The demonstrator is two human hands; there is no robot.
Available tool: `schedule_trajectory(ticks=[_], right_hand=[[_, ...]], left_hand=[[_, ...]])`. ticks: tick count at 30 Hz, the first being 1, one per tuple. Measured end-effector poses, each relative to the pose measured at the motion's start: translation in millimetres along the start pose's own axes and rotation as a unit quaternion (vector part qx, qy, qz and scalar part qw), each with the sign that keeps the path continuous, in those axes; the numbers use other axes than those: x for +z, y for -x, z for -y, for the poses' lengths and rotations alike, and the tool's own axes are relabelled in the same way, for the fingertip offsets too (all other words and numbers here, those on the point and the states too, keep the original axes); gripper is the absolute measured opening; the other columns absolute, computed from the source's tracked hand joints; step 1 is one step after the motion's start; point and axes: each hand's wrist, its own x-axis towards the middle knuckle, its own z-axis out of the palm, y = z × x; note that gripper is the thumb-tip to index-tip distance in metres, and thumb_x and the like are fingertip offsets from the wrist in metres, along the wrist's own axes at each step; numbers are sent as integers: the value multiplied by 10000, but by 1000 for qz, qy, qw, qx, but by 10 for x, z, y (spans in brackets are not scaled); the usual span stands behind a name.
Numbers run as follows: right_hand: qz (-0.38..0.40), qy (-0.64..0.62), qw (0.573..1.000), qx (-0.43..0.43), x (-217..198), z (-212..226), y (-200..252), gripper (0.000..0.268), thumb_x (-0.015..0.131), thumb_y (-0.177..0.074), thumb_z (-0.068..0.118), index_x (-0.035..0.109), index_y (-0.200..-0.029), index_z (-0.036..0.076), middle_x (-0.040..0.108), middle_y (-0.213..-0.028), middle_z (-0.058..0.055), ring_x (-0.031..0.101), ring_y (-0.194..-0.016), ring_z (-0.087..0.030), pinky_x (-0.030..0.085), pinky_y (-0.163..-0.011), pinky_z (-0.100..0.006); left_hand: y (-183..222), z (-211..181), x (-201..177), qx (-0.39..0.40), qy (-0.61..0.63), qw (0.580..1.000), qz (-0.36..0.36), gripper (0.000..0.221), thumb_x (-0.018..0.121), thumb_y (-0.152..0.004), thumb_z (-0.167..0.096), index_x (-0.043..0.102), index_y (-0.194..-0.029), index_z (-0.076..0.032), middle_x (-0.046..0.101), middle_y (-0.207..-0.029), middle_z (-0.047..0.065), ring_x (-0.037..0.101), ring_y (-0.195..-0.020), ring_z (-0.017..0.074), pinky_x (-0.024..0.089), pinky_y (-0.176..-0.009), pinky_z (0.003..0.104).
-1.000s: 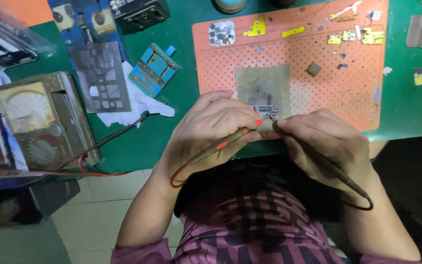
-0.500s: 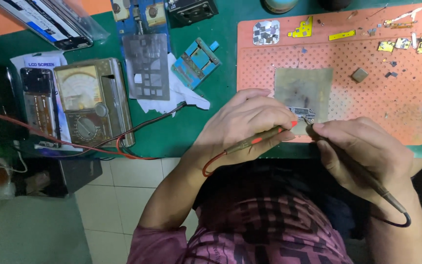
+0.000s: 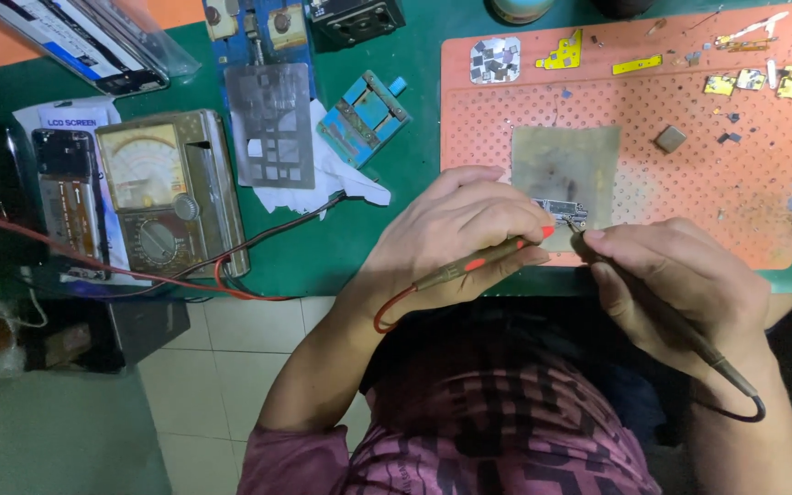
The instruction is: Soldering and cleaning components on a mobile phone circuit board at a repair bench.
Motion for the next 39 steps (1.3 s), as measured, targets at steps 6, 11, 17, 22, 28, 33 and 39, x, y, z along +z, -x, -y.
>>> schedule_trajectory(ticks=[6, 11, 17, 22, 28, 33, 39], right_hand=[[-76, -69, 995, 5, 13, -151, 150, 151, 506, -810, 36, 535, -908, -76, 595, -818, -192, 613, -714, -279, 480, -673, -330], [-89, -46, 994, 44, -16, -122, 178, 205, 446, -868, 105, 516, -987, -47, 604, -853, -177, 621, -759, -273, 479, -723, -353], [-96, -45, 994, 4, 18, -183, 196, 234, 420, -891, 125, 491, -1028, -50, 595, -868, -197, 605, -708, -257, 479, -693, -354], [-78, -22, 996, -29, 21, -179, 145, 286, 393, -886, 176, 518, -979, -63, 560, -783, -186, 550, -664, -284, 436, -643, -381], [-76, -38, 996, 4, 35, -142, 92, 185, 511, -780, 75, 481, -851, -93, 474, -637, -164, 447, -522, -250, 372, -524, -308], [-69, 10, 996, -53, 31, -133, 43, 156, 494, -804, 69, 513, -835, -83, 568, -700, -187, 498, -500, -240, 453, -529, -323], [-60, 28, 996, -67, 31, -151, 5, 144, 508, -792, 54, 534, -807, -87, 554, -656, -153, 483, -508, -244, 421, -496, -291]], left_hand=[[-40, 5, -32, 7, 24, 1000, -8, 161, 436, -890, -177, 486, -870, -25, 601, -932, 113, 598, -830, 251, 414, -833, 405], [-8, 35, 31, -10, 38, 998, -49, 130, 480, -863, -161, 493, -825, -38, 624, -891, 135, 629, -802, 255, 400, -835, 405], [29, 68, 53, -10, 38, 997, -63, 98, 495, -867, -160, 456, -878, -70, 630, -899, 124, 641, -812, 240, 390, -846, 400], [-31, 34, 26, -23, 43, 999, -19, 91, 541, -846, -152, 513, -831, -67, 635, -897, 86, 636, -806, 214, 407, -817, 364], [-23, 63, 47, -17, 44, 998, 30, 104, 511, -875, -168, 438, -915, -105, 628, -912, 61, 639, -863, 191, 411, -863, 405], [4, 117, 59, -19, 39, 997, 62, 214, 591, -858, -128, 419, -984, -126, 605, -1006, 16, 625, -900, 180, 417, -876, 451], [-41, 105, 51, 6, -5, 999, 53, 243, 657, -824, -123, 438, -926, -92, 618, -971, 26, 614, -890, 152, 394, -863, 363]])
